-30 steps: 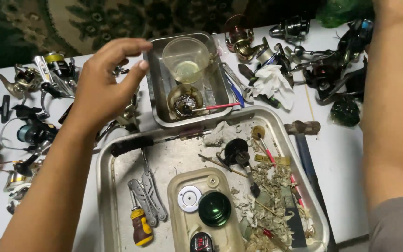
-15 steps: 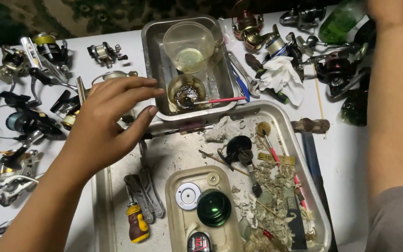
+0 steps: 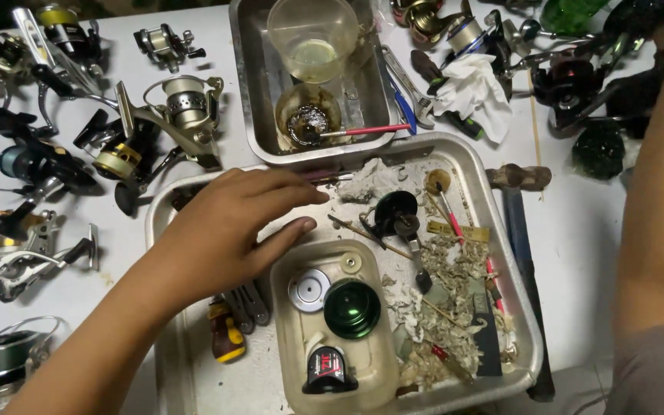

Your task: Cleaning and assembling various components of fishing reels on a workbench using maintenance tools.

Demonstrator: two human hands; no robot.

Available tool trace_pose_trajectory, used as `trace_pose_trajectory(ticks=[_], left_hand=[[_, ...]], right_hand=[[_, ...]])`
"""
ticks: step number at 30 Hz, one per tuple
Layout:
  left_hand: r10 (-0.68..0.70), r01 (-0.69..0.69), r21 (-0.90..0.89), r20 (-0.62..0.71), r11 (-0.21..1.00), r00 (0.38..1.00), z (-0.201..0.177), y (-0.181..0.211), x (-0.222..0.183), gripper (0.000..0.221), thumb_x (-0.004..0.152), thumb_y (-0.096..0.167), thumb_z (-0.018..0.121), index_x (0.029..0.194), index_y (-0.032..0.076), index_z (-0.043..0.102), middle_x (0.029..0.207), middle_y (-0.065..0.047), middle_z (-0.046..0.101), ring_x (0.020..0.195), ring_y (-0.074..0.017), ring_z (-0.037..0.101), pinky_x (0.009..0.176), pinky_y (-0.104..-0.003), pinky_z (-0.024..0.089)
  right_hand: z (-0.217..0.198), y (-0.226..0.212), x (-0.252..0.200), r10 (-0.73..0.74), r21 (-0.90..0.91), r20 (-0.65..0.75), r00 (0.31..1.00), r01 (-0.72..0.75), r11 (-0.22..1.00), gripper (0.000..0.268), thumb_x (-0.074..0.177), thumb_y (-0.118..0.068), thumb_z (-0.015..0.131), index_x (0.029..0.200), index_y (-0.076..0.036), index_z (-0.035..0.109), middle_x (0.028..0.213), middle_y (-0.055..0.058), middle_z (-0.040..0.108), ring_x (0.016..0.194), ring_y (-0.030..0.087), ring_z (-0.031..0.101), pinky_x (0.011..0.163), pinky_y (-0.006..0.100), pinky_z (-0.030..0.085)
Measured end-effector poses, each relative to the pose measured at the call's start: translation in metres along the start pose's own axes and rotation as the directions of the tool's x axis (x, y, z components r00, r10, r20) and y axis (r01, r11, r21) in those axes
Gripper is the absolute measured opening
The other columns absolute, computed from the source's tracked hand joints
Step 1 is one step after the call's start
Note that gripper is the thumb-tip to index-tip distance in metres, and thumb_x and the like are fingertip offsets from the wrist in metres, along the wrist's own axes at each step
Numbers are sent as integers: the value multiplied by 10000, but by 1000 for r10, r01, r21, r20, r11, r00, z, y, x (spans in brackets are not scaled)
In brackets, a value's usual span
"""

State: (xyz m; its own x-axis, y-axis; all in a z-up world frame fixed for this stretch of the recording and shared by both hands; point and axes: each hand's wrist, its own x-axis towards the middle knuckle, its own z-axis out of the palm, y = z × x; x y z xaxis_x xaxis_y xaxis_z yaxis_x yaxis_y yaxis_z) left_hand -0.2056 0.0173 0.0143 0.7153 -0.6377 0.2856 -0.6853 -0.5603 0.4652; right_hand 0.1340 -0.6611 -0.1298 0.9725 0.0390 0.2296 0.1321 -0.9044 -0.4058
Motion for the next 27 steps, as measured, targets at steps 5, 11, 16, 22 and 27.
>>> trace_pose_trajectory(ticks=[5, 11, 16, 22, 27], left_hand=[[7, -7, 67, -9, 998, 1000, 8, 2, -6, 235, 971, 215, 657, 1173, 102, 699, 1014, -79, 769, 937, -293, 699, 813, -452, 492], [-63, 67, 78, -49, 995, 997, 2, 4, -21, 216, 972, 236, 646, 1155, 142, 711, 1014, -28, 775, 919, -264, 706, 808, -429, 478], [-86, 89, 32, -82, 996, 993, 4, 3, -24, 231, 971, 237, 638, 1162, 133, 715, 1043, -43, 780, 943, -269, 717, 821, -432, 497], [-109, 100, -99, -96, 990, 989, 10, -2, -11, 245, 959, 207, 649, 1174, 111, 717, 969, -79, 785, 905, -297, 735, 806, -454, 522], [-236, 200, -298, -88, 933, 968, 2, 3, 11, 245, 968, 199, 627, 1184, 122, 713, 960, -120, 791, 871, -331, 757, 793, -454, 535]], right_hand=[[-86, -431, -158, -586, 117, 394, 708, 594, 796, 415, 902, -298, 766, 1229, -47, 719, 1185, 131, 735, 1035, 273, 684, 889, 411, 511], [-22, -456, -225, -167, -131, 793, 586, 432, 892, 892, 807, -482, 831, 1527, -167, 408, 1548, 96, 454, 1342, 322, 507, 1078, 470, 485], [-7, -456, -246, -113, -200, 819, 563, 464, 863, 730, 828, -485, 823, 1373, -192, 434, 1247, 112, 584, 1025, 353, 669, 763, 511, 571], [1, -453, -247, -213, -110, 787, 579, 471, 875, 661, 815, -354, 788, 1356, -147, 470, 1202, 178, 619, 979, 422, 697, 790, 528, 574], [-13, -454, -240, -285, -2, 763, 580, 443, 897, 732, 755, -295, 794, 1415, -142, 518, 1233, 201, 648, 1036, 470, 711, 862, 531, 606]])
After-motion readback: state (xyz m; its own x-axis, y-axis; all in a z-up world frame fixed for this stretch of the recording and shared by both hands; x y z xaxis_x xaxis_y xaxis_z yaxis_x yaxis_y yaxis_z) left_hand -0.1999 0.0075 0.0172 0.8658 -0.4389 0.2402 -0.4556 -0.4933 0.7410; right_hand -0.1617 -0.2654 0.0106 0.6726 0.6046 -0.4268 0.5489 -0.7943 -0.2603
